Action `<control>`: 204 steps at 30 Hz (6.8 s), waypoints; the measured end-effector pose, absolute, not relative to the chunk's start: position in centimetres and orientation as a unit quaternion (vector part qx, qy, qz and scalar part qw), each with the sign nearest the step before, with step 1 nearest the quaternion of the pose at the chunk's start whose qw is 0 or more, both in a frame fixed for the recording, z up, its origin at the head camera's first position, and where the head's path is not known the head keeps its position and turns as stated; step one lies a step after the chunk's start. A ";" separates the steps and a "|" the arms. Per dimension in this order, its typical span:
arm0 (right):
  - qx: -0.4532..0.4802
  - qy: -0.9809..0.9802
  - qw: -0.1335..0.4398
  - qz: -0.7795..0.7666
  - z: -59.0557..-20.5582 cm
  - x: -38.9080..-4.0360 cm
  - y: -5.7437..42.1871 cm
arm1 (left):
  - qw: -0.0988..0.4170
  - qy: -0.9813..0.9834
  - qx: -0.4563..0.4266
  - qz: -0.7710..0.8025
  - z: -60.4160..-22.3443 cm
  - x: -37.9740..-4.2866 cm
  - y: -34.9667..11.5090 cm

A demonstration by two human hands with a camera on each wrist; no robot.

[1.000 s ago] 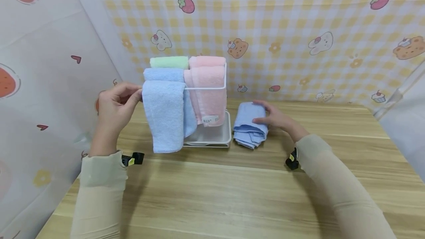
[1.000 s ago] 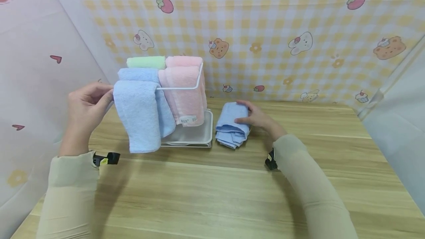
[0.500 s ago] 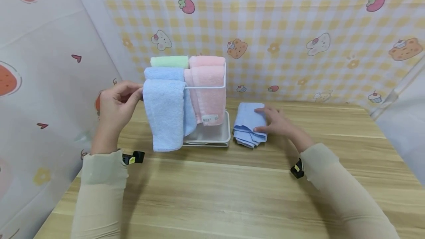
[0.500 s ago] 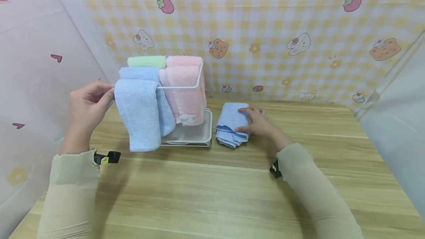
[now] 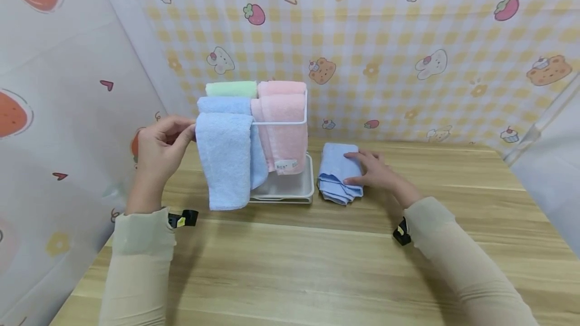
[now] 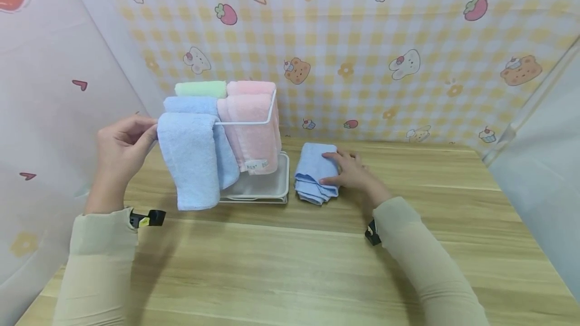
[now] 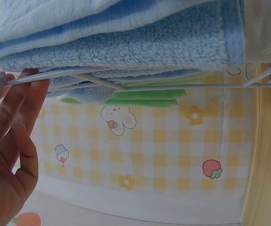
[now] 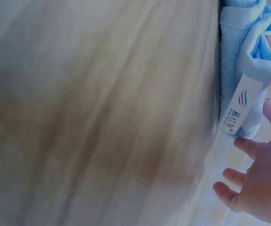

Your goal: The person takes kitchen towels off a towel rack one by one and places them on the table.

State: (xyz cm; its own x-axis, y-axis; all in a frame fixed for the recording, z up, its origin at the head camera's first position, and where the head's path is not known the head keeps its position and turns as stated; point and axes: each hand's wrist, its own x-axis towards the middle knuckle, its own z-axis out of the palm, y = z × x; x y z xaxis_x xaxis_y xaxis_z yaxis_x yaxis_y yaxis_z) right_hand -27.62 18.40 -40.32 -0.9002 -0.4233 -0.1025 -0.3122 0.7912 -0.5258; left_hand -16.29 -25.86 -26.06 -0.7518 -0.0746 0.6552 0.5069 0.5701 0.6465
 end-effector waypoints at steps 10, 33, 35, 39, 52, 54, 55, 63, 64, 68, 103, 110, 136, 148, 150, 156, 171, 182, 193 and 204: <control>-0.196 0.949 0.097 -0.228 -40.1 -27.4 18.4 | 0.324 -0.825 -0.124 -0.446 -26.1 -16.3 -25.8; -0.253 0.829 -0.012 -0.499 -36.0 -20.9 13.4 | 0.324 -0.821 -0.114 -0.457 -26.4 -16.3 -25.8; -0.259 0.814 -0.016 -0.520 -35.5 -20.1 12.6 | 0.324 -0.818 -0.119 -0.460 -26.4 -16.3 -25.9; -0.280 0.782 -0.021 -0.556 -34.8 -19.0 11.0 | 0.326 -0.809 -0.134 -0.470 -26.4 -16.4 -26.0; -0.358 0.700 -0.038 -0.617 -32.8 -18.1 5.8 | 0.339 -0.794 -0.159 -0.478 -26.3 -16.6 -26.0; -0.367 0.696 -0.039 -0.615 -32.5 -18.1 5.0 | 0.340 -0.791 -0.163 -0.481 -26.3 -16.7 -26.0; -0.371 0.695 -0.039 -0.614 -32.3 -18.1 4.7 | 0.339 -0.791 -0.164 -0.482 -26.4 -16.7 -26.0; -0.405 0.676 -0.032 -0.614 -31.6 -18.6 2.0 | 0.333 -0.794 -0.157 -0.483 -26.4 -16.8 -25.8; -0.411 0.674 -0.032 -0.614 -31.6 -18.7 1.7 | 0.333 -0.795 -0.157 -0.483 -26.4 -16.8 -25.8; -0.422 0.665 -0.036 -0.616 -31.3 -19.0 0.7 | 0.335 -0.794 -0.158 -0.482 -26.4 -16.8 -25.8; -0.423 0.651 0.042 -0.629 -27.6 -20.7 -4.2 | 0.347 -0.780 -0.167 -0.493 -26.6 -17.0 -25.9; -0.413 0.674 0.005 -0.613 -27.3 -20.5 -3.9 | 0.346 -0.778 -0.170 -0.496 -26.7 -17.1 -25.8; -0.418 0.633 -0.049 -0.650 -26.2 -19.1 1.3 | 0.319 -0.795 -0.145 -0.495 -26.9 -16.7 -25.9; -0.364 0.642 -0.112 -0.666 -25.2 -18.4 3.8 | 0.326 -0.799 -0.145 -0.484 -26.7 -16.6 -25.9; -0.357 0.643 -0.119 -0.667 -25.3 -18.5 4.1 | 0.326 -0.799 -0.144 -0.485 -26.7 -16.6 -25.9; -0.348 0.647 -0.149 -0.662 -25.3 -18.7 4.7 | 0.331 -0.793 -0.151 -0.488 -26.7 -16.7 -25.8; -0.377 0.624 -0.211 -0.651 -25.8 -19.7 5.2 | 0.334 -0.791 -0.144 -0.493 -26.7 -16.8 -25.6; -0.381 0.602 -0.240 -0.659 -26.2 -20.2 5.2 | 0.340 -0.788 -0.147 -0.492 -27.0 -17.0 -25.6; -0.362 0.553 -0.302 -0.687 -26.2 -21.1 5.2 | 0.338 -0.787 -0.125 -0.501 -26.8 -16.8 -25.3; -0.314 0.536 -0.320 -0.716 -25.9 -20.6 5.4 | 0.336 -0.786 -0.132 -0.502 -27.1 -17.0 -25.4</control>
State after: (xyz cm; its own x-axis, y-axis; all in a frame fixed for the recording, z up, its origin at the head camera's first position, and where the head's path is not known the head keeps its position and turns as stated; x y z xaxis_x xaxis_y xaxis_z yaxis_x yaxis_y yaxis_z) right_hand -20.61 5.44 -25.85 -0.5990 0.1212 0.7915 -0.7937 -0.2210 -0.5668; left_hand -17.01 -25.44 -27.14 -0.7397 -0.1294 0.6603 0.5450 0.4603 0.7008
